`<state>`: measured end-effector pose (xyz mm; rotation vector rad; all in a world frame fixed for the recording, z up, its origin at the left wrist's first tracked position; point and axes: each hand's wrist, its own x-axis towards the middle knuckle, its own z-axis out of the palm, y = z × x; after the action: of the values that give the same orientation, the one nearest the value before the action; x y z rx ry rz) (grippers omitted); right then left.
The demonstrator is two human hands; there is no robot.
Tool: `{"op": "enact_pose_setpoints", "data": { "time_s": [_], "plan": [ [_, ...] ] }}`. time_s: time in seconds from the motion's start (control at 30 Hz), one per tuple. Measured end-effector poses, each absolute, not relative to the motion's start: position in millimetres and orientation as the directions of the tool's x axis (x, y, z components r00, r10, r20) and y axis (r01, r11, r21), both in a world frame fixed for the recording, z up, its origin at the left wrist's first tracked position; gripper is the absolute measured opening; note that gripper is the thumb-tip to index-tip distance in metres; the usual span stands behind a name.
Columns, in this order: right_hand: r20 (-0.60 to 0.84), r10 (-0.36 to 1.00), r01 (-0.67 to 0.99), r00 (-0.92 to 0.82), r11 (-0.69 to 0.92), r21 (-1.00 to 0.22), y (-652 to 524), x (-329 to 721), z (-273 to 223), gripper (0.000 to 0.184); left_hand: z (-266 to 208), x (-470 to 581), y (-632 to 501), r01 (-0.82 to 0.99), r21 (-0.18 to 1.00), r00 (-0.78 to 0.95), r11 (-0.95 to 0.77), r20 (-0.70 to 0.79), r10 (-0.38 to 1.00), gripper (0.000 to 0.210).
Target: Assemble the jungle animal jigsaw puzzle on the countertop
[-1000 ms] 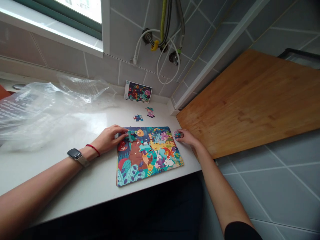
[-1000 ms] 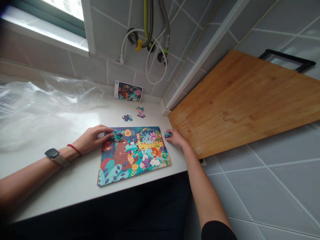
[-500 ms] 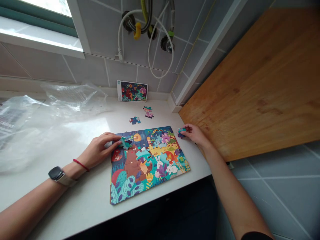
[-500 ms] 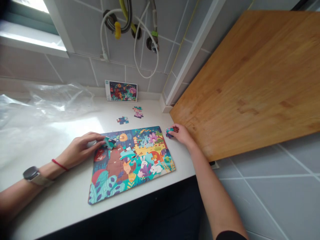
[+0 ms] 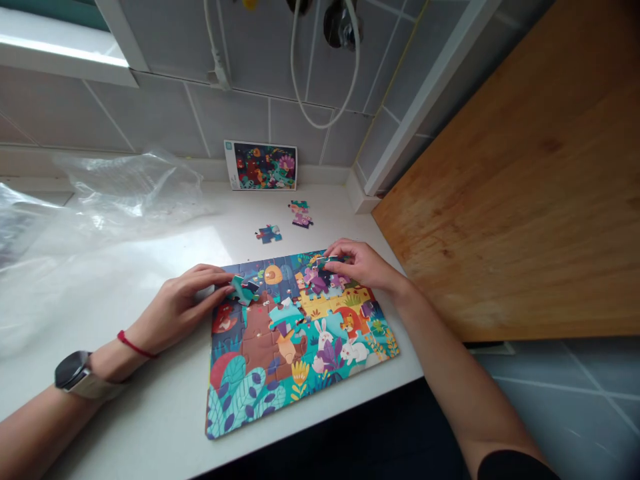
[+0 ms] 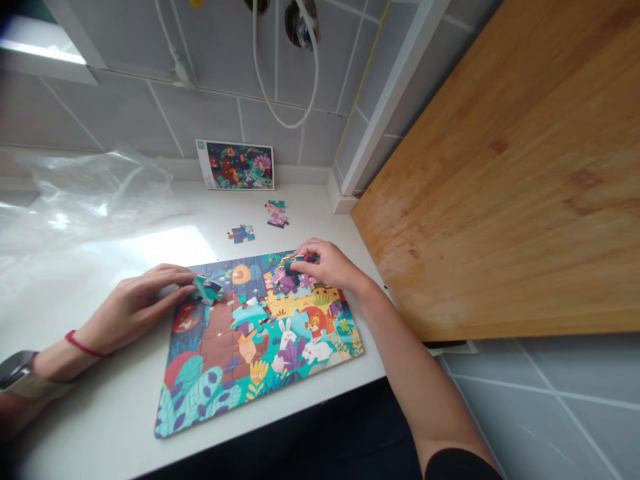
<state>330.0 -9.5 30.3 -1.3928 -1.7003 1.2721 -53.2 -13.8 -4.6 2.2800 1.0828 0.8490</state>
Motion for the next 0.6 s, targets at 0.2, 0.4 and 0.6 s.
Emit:
{"op": "enact_pose_setpoints", "data": {
  "time_s": [0.2,0.4,0.6],
  "plan": [
    [-0.023,0.998,0.364,-0.067,0.003,-0.932,0.9,362.7,18.0,0.045,-4.4,-55.4,-14.9,0.496,0.659,0.504,-0.565,0.312,0.806,0.017],
    [0.108,0.986,0.636,0.124,0.004,-0.771,7.9,393.5,3.5,0.043,-3.3,-54.8,-14.6,0.505,0.673,0.498,-0.541,0.285,0.819,0.017],
    [0.305,0.952,0.799,0.027,0.162,-0.579,-2.7,372.6,13.2,0.040,-4.9,-54.2,-15.4,0.492,0.685,0.481,-0.538,0.301,0.823,0.017]
  ]
}}
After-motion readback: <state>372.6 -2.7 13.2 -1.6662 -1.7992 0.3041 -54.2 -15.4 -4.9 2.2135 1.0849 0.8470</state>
